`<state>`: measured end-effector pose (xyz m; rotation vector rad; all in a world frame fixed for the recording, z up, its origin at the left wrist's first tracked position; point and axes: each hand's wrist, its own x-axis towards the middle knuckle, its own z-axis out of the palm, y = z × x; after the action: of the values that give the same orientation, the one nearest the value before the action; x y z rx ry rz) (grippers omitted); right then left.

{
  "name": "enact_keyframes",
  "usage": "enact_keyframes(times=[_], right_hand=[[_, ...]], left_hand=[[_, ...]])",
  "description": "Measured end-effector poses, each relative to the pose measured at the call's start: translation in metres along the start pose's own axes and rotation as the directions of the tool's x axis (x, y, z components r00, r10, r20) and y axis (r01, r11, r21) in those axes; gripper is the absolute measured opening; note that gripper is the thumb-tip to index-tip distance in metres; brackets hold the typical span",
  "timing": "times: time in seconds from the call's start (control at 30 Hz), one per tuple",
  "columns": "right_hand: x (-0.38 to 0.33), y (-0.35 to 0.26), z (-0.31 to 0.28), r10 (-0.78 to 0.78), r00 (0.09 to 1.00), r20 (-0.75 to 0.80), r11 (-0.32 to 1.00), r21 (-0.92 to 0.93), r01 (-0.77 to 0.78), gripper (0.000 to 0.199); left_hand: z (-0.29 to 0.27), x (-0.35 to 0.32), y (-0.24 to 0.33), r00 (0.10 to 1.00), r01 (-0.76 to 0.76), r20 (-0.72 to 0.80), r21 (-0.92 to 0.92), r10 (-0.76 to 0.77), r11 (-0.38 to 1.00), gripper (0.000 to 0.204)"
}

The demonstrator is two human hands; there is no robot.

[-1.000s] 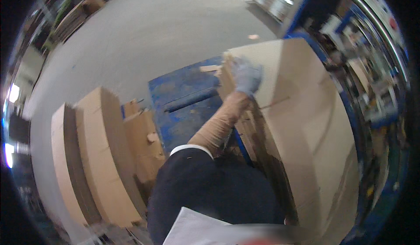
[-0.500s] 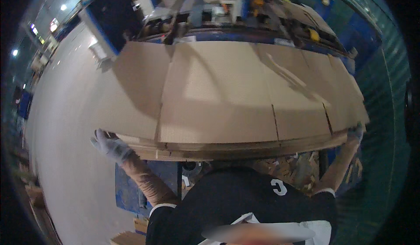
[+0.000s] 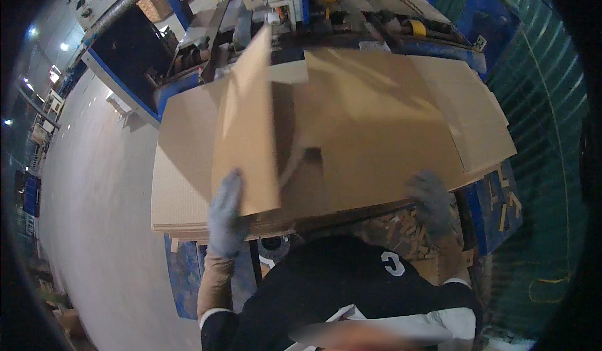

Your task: The person repeatedly picks up flat cardboard sheets from a conveyor and stacks them on a growing pile. The hands align each sheet and place it on top of the previous ones, maintaining a neat stack throughout the clip.

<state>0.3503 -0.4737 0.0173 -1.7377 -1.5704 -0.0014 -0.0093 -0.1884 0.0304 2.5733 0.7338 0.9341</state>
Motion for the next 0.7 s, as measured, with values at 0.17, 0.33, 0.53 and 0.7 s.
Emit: enact_keyframes(times=[0.17, 0.33, 0.53, 0.7], right_hand=[[0.023, 0.0, 0.002, -0.207, 0.953, 0.219, 0.951, -0.185, 0.249, 0.026], [0.035, 0.003, -0.008, -0.158, 0.922, 0.353, 0.97, -0.12, 0.213, 0.031], [0.058, 0.098, -0.038, 0.455, 0.887, -0.082, 0.851, -0.255, -0.46, 0.037], [0.123, 0.227, -0.052, 0.596, 0.803, 0.014, 0.418, -0.859, -0.296, 0.026]], left_hand=[[0.025, 0.029, 0.011, 0.802, -0.419, 0.504, 0.092, 0.321, 0.903, 0.048], [0.02, 0.035, 0.007, 0.778, -0.461, 0.535, 0.129, 0.329, 0.878, 0.048], [-0.007, 0.045, -0.053, 0.795, -0.289, 0.533, -0.086, 0.289, 0.954, 0.038], [0.019, 0.118, -0.157, 0.865, 0.43, 0.177, 0.217, -0.469, 0.876, 0.04]])
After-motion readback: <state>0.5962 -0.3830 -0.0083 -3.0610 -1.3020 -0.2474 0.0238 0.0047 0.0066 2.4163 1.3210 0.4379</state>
